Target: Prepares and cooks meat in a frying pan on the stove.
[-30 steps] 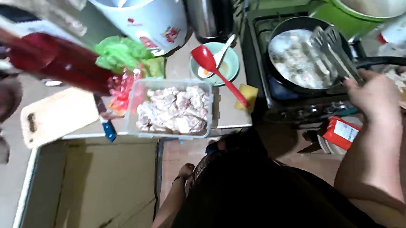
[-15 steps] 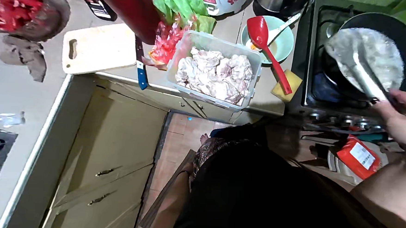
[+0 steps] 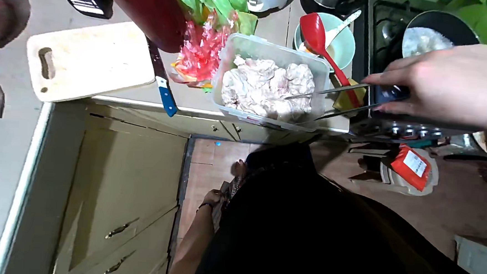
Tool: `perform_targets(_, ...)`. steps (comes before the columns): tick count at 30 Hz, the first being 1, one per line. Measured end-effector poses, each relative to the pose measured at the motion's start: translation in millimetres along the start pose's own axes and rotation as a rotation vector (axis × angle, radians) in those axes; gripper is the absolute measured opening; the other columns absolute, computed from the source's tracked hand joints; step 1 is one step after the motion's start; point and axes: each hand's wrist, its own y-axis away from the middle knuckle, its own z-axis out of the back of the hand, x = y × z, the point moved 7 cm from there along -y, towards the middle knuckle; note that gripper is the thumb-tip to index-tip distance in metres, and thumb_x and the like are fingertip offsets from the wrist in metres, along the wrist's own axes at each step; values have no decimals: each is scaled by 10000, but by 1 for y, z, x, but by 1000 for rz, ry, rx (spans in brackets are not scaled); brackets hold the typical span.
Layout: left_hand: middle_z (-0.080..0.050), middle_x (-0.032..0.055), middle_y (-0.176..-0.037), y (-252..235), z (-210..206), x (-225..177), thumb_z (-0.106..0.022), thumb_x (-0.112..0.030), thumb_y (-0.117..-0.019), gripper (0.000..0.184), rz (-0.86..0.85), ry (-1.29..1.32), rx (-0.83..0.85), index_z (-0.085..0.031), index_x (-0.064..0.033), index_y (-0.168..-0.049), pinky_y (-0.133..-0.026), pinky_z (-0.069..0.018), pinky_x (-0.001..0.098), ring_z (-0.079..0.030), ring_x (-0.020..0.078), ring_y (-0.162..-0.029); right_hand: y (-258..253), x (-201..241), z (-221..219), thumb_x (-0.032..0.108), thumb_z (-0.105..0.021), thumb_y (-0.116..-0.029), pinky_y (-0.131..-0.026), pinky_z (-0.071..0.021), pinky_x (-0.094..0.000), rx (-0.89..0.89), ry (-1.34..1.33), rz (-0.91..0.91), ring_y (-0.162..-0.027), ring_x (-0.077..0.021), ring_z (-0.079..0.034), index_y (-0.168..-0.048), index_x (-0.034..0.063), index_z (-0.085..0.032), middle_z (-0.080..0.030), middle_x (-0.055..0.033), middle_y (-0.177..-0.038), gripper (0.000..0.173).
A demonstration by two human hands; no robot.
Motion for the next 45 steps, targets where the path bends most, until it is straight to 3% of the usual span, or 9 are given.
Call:
perform_targets(7, -596, 281, -1385, 0, 1, 0, -518, -239, -1082, 400, -12, -119, 56, -595, 34, -1364, -1135, -392, 543, -549, 400, -1338, 13, 24, -37, 320, -648, -1008, -587, -538, -593, -63, -5, -51, -775, -415, -700, -1351, 77, -650, -701, -181, -1079, 420)
perform_targets(14, -611, 282, -1354, -5, 23, -16, -514, -248, -1080, 397, -52, -164, 28, -606, 23, -1355, -1098, -421, 563, -583, 407, -1283, 25, 20, -91, 292, -570, -1071, -735, -554, -620, -80, -461, -262, -839, -404, -711, -1346, 67, -666, -728, -213, -975, 369)
perform_targets(18, -610, 266, -1361, -14, 37, -25, -507, -246, -1077, 404, -71, -77, -22, -578, -9, -1397, -1057, -462, 576, -607, 407, -1248, 17, -1, -85, 229, -626, -1049, -788, -562, -506, 76, -689, -278, -815, -246, -693, -1290, 70, -707, -737, -132, -949, 301)
perform_targets(23, -607, 266, -1367, -1, 39, -36, -493, -246, -1085, 407, -60, -79, -32, -570, -8, -1406, -1075, -446, 550, -601, 394, -1259, 12, -12, -40, 278, -642, -1038, -900, -520, -607, 245, -437, -239, -1019, -355, -698, -1350, 111, -689, -737, -179, -1099, 357)
perform_targets(27, -619, 264, -1347, 2, 22, -30, -518, -239, -1077, 398, -47, -74, -2, -585, 3, -1386, -1076, -445, 538, -607, 387, -1247, 3, 1, -24, 274, -676, -1015, -776, -551, -583, 113, -258, -46, -883, -303, -713, -1269, 187, -738, -747, -97, -944, 276)
perform_targets(32, -675, 216, -1288, -109, -29, 57, -589, -364, -1026, 427, -81, -115, -11, -667, -52, -1307, -1066, -474, 576, -633, 369, -1232, -9, 6, -42, 195, -652, -1029, -744, -556, -487, 89, -448, -16, -807, -229, -691, -1199, 124, -755, -733, -83, -908, 211)
perform_targets(34, -681, 208, -1279, -112, -33, 66, -584, -400, -1025, 441, -42, -123, 12, -681, -61, -1291, -1054, -484, 577, -642, 363, -1216, -10, -4, -46, 133, -648, -1024, -790, -559, -434, 83, -568, -47, -829, -188, -687, -1194, 88, -751, -742, -85, -953, 204)
perform_targets(41, -625, 258, -1344, -52, -8, 30, -549, -294, -1066, 424, 4, -73, 35, -597, -16, -1382, -1063, -456, 565, -615, 396, -1235, 10, -41, -33, 77, -628, -1006, -633, -505, -221, -74, -759, -184, -656, -8, -572, -1184, 82, -735, -682, 12, -827, 208)
perform_targets(45, -706, 265, -1101, -99, -10, 38, -581, -311, -1024, 419, -114, -29, -77, -650, -8, -1305, -826, -572, 573, -706, 392, -926, 24, -59, -28, 103, -623, -1017, -615, -495, -192, -179, -801, -239, -647, 7, -565, -1182, 75, -730, -684, 17, -837, 199)
